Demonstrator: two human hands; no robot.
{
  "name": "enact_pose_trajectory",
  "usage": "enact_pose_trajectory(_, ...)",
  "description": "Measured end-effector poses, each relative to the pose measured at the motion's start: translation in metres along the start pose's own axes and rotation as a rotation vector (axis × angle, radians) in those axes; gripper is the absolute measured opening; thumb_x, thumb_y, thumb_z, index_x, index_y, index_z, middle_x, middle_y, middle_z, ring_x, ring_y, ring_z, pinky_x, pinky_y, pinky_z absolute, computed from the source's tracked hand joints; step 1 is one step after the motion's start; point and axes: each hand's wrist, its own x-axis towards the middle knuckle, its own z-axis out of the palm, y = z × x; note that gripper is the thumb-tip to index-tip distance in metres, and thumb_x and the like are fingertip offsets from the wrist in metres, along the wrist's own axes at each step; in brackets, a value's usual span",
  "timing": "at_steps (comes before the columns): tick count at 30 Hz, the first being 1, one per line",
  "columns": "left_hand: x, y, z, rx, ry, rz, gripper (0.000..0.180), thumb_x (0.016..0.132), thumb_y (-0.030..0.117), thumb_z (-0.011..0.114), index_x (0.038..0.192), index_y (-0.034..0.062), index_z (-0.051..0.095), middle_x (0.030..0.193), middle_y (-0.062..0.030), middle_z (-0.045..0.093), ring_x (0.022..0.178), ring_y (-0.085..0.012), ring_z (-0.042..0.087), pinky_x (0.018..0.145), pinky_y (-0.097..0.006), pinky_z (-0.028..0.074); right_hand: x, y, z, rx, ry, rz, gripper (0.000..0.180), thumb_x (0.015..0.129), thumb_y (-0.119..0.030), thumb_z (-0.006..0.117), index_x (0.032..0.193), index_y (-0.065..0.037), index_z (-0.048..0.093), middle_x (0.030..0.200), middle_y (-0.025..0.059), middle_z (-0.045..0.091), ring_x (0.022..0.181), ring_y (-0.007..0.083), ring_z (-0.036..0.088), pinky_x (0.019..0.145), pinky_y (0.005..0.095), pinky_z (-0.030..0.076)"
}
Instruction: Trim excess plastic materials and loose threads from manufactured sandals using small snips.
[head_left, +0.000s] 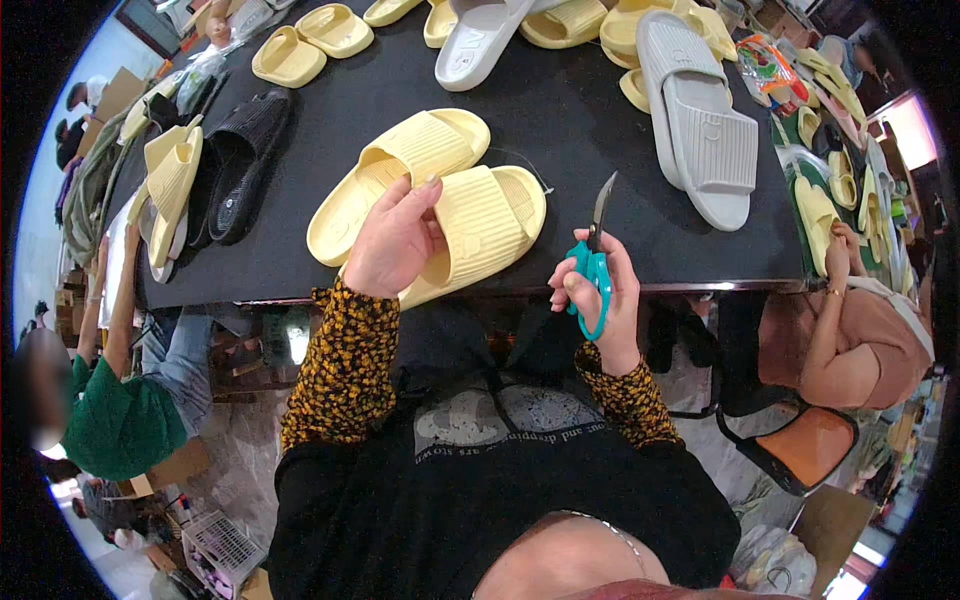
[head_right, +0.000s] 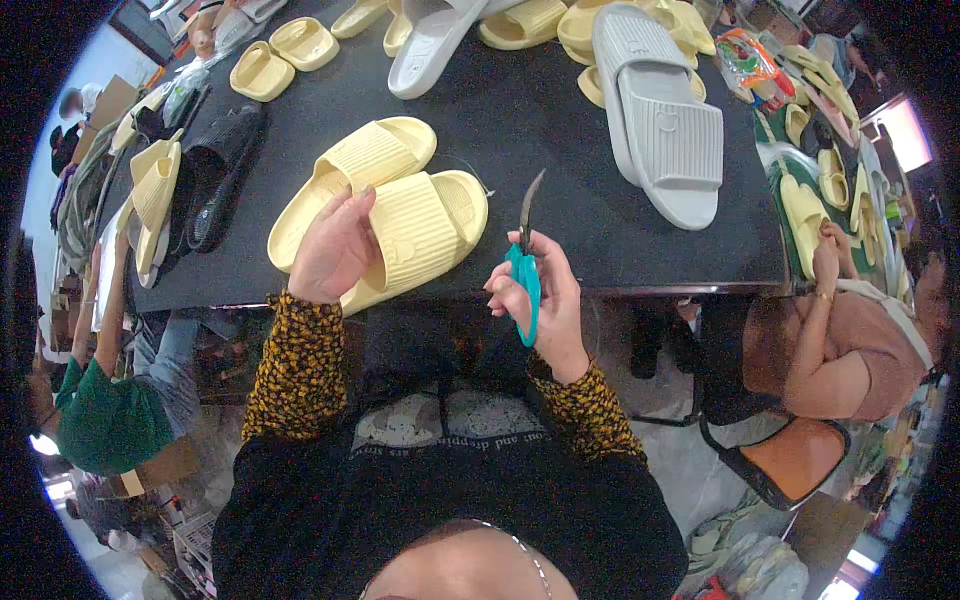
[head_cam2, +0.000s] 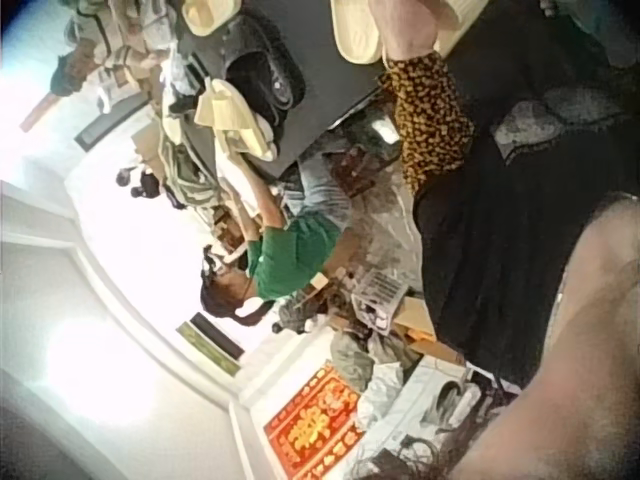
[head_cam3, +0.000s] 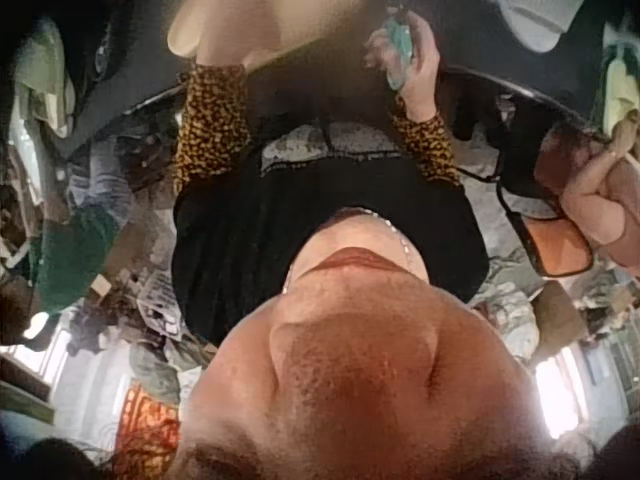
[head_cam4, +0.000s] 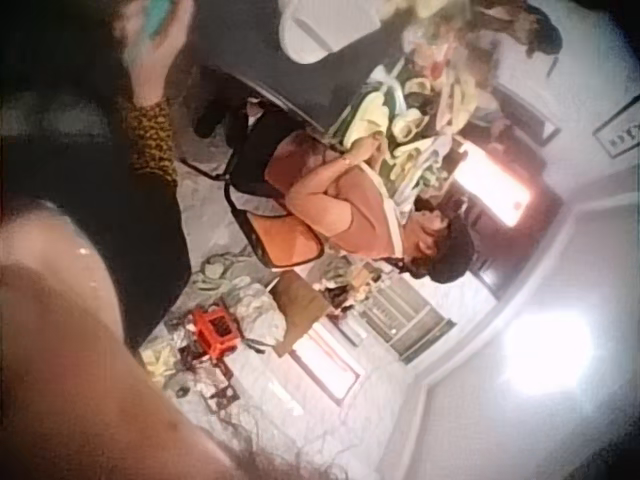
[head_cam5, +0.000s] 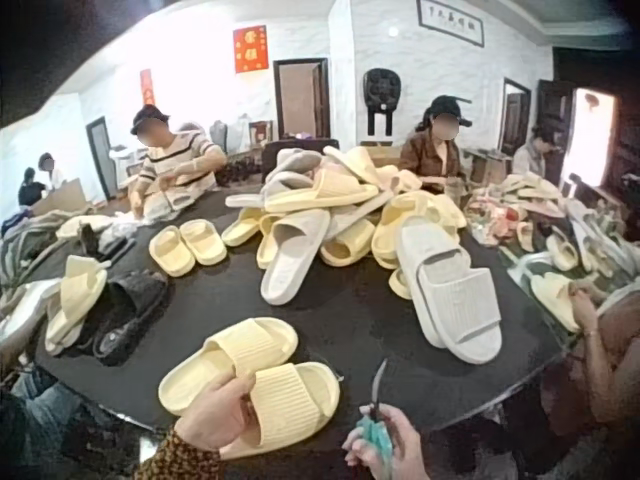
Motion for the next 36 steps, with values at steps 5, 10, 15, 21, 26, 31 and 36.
enact_pose_trajectory(5, -0.011, -0.001, 0.01, 0.022, -0.009, 0.153, 0.037, 0.095, 0.007, 0.044, 0.131, -0.0032, 0.042, 0.122, -0.0139, 0.057, 0.112, -0.0234, 0.057, 0.096, -0.037, 0.047, -0.001, -0.002, -0.001, -0.081, -0.071, 0.014, 0.047, 0.085, -0.004, 0.062, 0.128, 0.001, 0.043, 0.083, 0.0095, 0.061, 0.069, 0.012, 0.059, 0.063, 0.0254, 0.05)
enact_pose_trajectory(10, -0.04, 0.011, 0.014, 0.057, 0.043, 0.379, 0.044, 0.094, 0.003, 0.044, 0.135, -0.006, 0.037, 0.131, -0.0172, 0.051, 0.119, -0.0244, 0.053, 0.1, -0.038, 0.043, -0.013, -0.009, -0.001, -0.324, -0.199, -0.071, 0.054, 0.078, -0.003, 0.07, 0.126, -0.001, 0.045, 0.096, 0.0097, 0.061, 0.08, 0.012, 0.06, 0.074, 0.0276, 0.05)
enact_pose_trajectory(15, -0.06, 0.013, 0.01, 0.072, 0.04, 0.467, 0.047, 0.093, 0.003, 0.045, 0.138, -0.0072, 0.034, 0.133, -0.0179, 0.049, 0.12, -0.0256, 0.051, 0.102, -0.037, 0.04, -0.014, -0.027, 0.011, -0.57, -0.328, -0.102, 0.054, 0.077, -0.005, 0.07, 0.125, -0.002, 0.046, 0.107, 0.0135, 0.058, 0.083, 0.0193, 0.063, 0.076, 0.0307, 0.051)
enact_pose_trajectory(21, -0.069, 0.008, 0.007, 0.117, 0.065, 0.503, 0.047, 0.092, 0.001, 0.046, 0.137, -0.0071, 0.036, 0.133, -0.0184, 0.049, 0.121, -0.0255, 0.05, 0.102, -0.037, 0.041, -0.013, -0.035, 0.022, -0.69, -0.353, -0.064, 0.048, 0.079, -0.007, 0.069, 0.122, -0.004, 0.047, 0.107, 0.0162, 0.059, 0.083, 0.0239, 0.065, 0.07, 0.0338, 0.053)
enact_pose_trajectory(26, -0.07, 0.002, 0.007, 0.133, 0.074, 0.475, 0.047, 0.091, -0.001, 0.046, 0.137, -0.0076, 0.037, 0.133, -0.0186, 0.049, 0.121, -0.0254, 0.05, 0.101, -0.036, 0.04, -0.01, -0.031, 0.024, -0.711, -0.333, -0.11, 0.046, 0.08, -0.008, 0.068, 0.121, -0.005, 0.047, 0.102, 0.0152, 0.061, 0.08, 0.0248, 0.066, 0.067, 0.034, 0.053)
enact_pose_trajectory(31, -0.073, 0.0, 0.011, 0.183, 0.074, 0.476, 0.048, 0.09, -0.002, 0.046, 0.136, -0.0074, 0.037, 0.132, -0.0189, 0.05, 0.122, -0.0254, 0.05, 0.101, -0.035, 0.04, -0.009, -0.038, 0.027, -0.681, -0.333, -0.041, 0.05, 0.077, -0.008, 0.071, 0.122, -0.002, 0.049, 0.097, 0.0127, 0.061, 0.08, 0.0197, 0.064, 0.069, 0.0309, 0.051)
enact_pose_trajectory(36, -0.069, -0.008, 0.012, 0.211, 0.084, 0.487, 0.047, 0.089, -0.003, 0.047, 0.136, -0.007, 0.039, 0.128, -0.0186, 0.054, 0.115, -0.0238, 0.055, 0.097, -0.034, 0.043, -0.007, -0.025, 0.025, -0.704, -0.287, -0.229, 0.048, 0.078, -0.007, 0.071, 0.12, -0.001, 0.049, 0.095, 0.0126, 0.062, 0.079, 0.0192, 0.064, 0.07, 0.0308, 0.051)
